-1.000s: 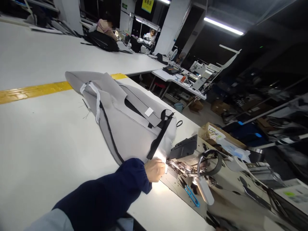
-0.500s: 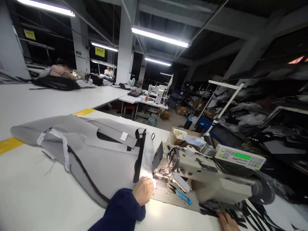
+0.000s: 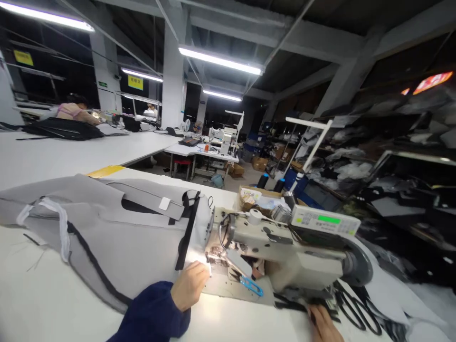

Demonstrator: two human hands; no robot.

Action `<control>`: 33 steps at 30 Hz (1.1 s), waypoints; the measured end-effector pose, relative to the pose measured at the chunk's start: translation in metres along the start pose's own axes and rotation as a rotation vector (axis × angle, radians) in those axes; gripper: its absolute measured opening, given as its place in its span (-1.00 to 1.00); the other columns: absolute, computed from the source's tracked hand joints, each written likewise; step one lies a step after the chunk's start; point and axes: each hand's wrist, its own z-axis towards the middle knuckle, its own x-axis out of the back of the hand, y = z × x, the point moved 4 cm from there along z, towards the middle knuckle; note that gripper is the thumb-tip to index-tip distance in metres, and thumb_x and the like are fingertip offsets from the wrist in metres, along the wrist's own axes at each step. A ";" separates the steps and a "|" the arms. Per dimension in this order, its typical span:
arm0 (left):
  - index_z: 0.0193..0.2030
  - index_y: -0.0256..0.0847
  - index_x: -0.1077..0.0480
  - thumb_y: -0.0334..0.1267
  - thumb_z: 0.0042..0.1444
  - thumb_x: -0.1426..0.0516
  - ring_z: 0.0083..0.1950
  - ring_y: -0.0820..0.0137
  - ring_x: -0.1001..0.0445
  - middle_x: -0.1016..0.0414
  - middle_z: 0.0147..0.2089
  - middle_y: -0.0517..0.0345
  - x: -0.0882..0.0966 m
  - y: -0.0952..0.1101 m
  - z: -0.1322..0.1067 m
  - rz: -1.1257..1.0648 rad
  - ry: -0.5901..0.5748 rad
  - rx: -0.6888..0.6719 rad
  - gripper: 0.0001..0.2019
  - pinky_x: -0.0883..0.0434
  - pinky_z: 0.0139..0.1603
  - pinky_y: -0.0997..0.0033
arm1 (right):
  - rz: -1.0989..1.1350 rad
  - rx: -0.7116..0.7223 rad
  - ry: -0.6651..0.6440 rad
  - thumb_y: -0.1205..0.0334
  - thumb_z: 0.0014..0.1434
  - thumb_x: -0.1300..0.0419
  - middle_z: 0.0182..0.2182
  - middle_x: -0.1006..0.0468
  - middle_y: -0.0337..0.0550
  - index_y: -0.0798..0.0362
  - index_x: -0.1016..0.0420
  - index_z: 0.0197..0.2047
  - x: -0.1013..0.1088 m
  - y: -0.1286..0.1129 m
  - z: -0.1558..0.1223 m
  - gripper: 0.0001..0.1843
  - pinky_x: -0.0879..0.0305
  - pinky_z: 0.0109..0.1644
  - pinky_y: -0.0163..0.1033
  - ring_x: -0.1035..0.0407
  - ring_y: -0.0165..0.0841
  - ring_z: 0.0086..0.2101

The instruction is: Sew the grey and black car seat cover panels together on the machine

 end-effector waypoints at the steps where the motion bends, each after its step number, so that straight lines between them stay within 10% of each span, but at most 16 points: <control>1: -0.41 -0.27 -0.32 -0.32 0.25 0.15 -0.21 0.33 -0.33 -0.38 -0.30 0.03 0.000 0.012 0.000 -0.122 0.007 0.082 -0.70 -0.30 -0.18 0.27 | 0.022 -0.008 0.085 0.09 0.15 0.00 -0.23 -0.57 -0.04 -0.06 -0.52 -0.24 0.007 -0.019 -0.005 -0.71 -0.50 -0.22 -0.12 -0.52 -0.15 -0.26; 7: -0.12 -0.36 -0.34 0.32 0.01 -0.01 -0.27 0.24 -0.52 -0.49 -0.16 -0.19 -0.053 0.058 -0.018 -0.987 -0.399 0.954 -0.32 -0.29 -0.61 0.51 | 0.445 0.427 -0.003 0.36 0.26 0.02 -0.21 -0.50 -0.02 0.04 -0.35 0.01 0.007 -0.203 -0.030 -0.73 -0.38 -0.14 -0.18 -0.42 -0.27 -0.21; 11: -0.07 -0.39 -0.35 0.28 -0.18 -0.20 -0.28 0.24 -0.55 -0.51 -0.18 -0.19 -0.054 0.043 -0.026 -0.972 -0.318 1.055 -0.25 -0.11 -0.72 0.65 | 0.734 0.621 -0.236 0.30 0.30 0.07 -0.29 -0.48 -0.01 0.10 -0.33 -0.07 -0.001 -0.285 -0.054 -0.78 -0.34 -0.25 -0.17 -0.36 -0.29 -0.31; 15: -0.09 -0.39 -0.39 0.18 -0.21 -0.27 -0.30 0.26 -0.55 -0.52 -0.21 -0.16 -0.033 0.033 -0.030 -0.949 -0.197 1.096 -0.32 -0.21 -0.68 0.63 | 0.924 0.445 -0.483 0.28 0.34 0.14 -0.32 -0.43 -0.05 0.10 -0.39 -0.18 -0.009 -0.297 -0.059 -0.71 -0.30 -0.28 -0.26 -0.33 -0.36 -0.34; 22: -0.24 -0.35 -0.42 0.08 -0.10 -0.22 -0.33 0.41 -0.50 -0.52 -0.25 -0.06 -0.032 0.052 -0.034 -0.990 -0.200 1.193 -0.52 -0.40 -0.33 0.49 | 1.132 -0.264 -0.972 -0.18 0.23 0.00 -0.73 -0.20 -0.38 0.05 -0.18 -0.57 -0.041 -0.285 -0.049 -0.48 0.04 -0.69 -0.39 -0.05 -0.56 -0.75; 33: -0.23 -0.39 -0.40 0.21 -0.03 -0.14 -0.33 0.36 -0.48 -0.49 -0.25 -0.09 -0.029 0.059 -0.037 -1.074 -0.099 1.143 -0.43 -0.37 -0.34 0.45 | 1.247 -0.409 -1.073 -0.25 0.11 -0.07 -0.77 -0.22 -0.42 0.04 -0.16 -0.56 -0.053 -0.286 -0.046 -0.47 0.20 -0.75 -0.42 0.03 -0.61 -0.81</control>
